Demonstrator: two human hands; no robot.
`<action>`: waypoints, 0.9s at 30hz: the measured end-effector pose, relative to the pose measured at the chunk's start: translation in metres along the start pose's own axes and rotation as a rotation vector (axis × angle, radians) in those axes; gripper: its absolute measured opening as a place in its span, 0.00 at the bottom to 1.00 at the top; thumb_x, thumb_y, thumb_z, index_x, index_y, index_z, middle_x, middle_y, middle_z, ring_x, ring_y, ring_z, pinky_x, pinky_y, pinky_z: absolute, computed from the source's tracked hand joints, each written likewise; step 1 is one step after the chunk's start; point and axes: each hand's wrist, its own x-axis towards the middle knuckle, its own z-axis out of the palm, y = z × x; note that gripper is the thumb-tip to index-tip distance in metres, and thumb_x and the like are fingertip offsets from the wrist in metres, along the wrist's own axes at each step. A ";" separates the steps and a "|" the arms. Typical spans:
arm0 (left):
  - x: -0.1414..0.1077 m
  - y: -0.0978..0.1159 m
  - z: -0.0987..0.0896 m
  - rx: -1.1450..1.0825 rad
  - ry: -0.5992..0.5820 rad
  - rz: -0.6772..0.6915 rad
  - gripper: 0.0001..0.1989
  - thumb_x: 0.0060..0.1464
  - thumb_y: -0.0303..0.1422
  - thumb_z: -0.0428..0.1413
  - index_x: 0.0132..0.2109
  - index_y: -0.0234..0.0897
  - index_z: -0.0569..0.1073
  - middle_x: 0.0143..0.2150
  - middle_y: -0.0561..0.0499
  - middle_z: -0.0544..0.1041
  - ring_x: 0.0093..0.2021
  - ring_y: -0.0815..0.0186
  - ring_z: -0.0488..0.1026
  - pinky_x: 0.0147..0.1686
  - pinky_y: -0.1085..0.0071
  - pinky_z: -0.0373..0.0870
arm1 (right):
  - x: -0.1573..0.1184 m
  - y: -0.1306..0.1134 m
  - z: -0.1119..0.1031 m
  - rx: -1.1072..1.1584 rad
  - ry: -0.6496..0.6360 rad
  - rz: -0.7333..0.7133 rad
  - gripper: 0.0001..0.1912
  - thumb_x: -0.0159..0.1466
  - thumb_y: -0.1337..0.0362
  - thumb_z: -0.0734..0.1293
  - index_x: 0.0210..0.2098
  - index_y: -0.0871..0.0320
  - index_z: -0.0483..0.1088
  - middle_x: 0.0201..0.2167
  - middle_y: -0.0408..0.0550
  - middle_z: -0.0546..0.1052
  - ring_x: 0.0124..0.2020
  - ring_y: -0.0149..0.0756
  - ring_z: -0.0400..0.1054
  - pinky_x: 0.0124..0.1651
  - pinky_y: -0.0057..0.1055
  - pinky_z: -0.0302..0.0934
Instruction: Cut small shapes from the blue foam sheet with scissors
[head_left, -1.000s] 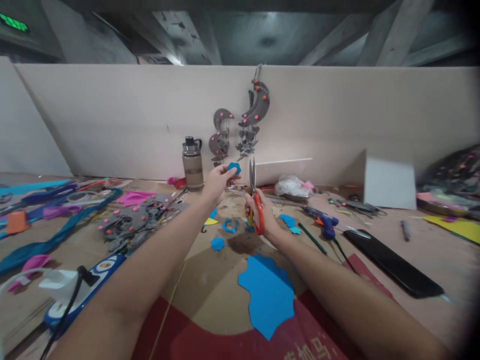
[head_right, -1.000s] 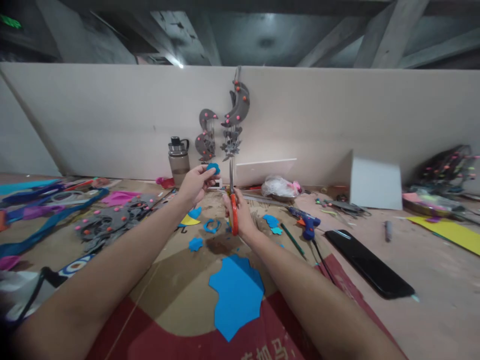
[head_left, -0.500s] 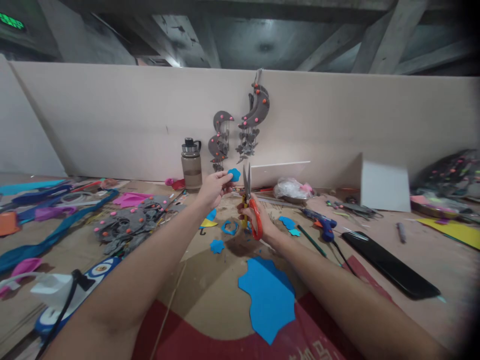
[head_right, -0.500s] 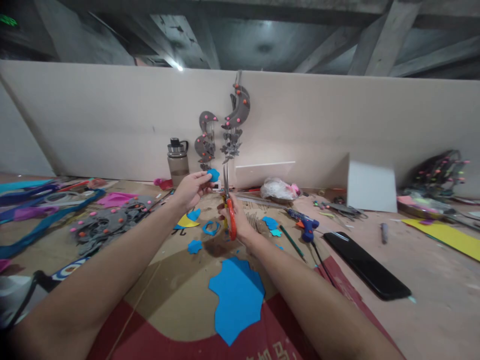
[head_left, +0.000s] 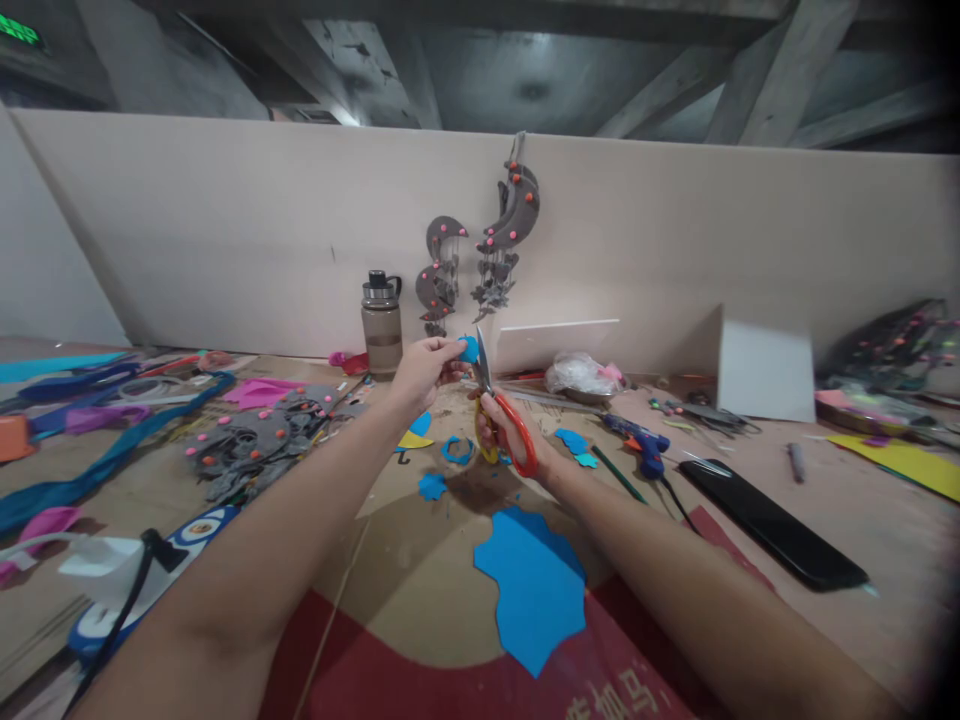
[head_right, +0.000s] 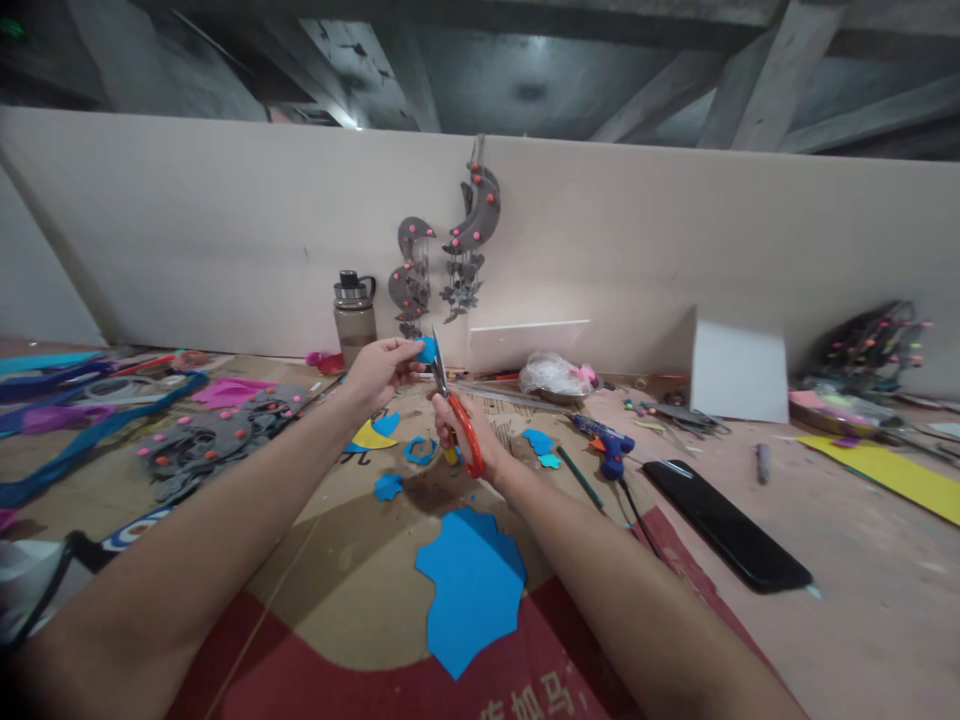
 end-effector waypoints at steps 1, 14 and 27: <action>-0.001 0.001 0.001 0.003 -0.002 -0.006 0.10 0.50 0.28 0.65 0.29 0.32 0.71 0.23 0.52 0.75 0.23 0.72 0.73 0.23 0.78 0.68 | 0.000 0.000 0.000 0.014 -0.007 0.006 0.20 0.61 0.44 0.68 0.39 0.55 0.67 0.23 0.37 0.65 0.20 0.26 0.56 0.23 0.23 0.54; 0.001 0.005 -0.001 0.052 -0.068 0.024 0.06 0.48 0.24 0.64 0.32 0.31 0.73 0.24 0.52 0.76 0.23 0.73 0.72 0.24 0.77 0.68 | 0.003 0.000 -0.002 0.146 -0.036 0.044 0.22 0.60 0.45 0.70 0.43 0.55 0.66 0.23 0.36 0.62 0.21 0.25 0.54 0.24 0.23 0.51; -0.005 0.012 0.002 0.074 -0.060 0.025 0.08 0.49 0.27 0.63 0.33 0.33 0.70 0.26 0.51 0.77 0.25 0.67 0.77 0.27 0.73 0.71 | 0.007 0.004 -0.003 0.218 0.038 0.006 0.23 0.58 0.45 0.71 0.40 0.54 0.64 0.22 0.35 0.61 0.21 0.25 0.53 0.23 0.22 0.50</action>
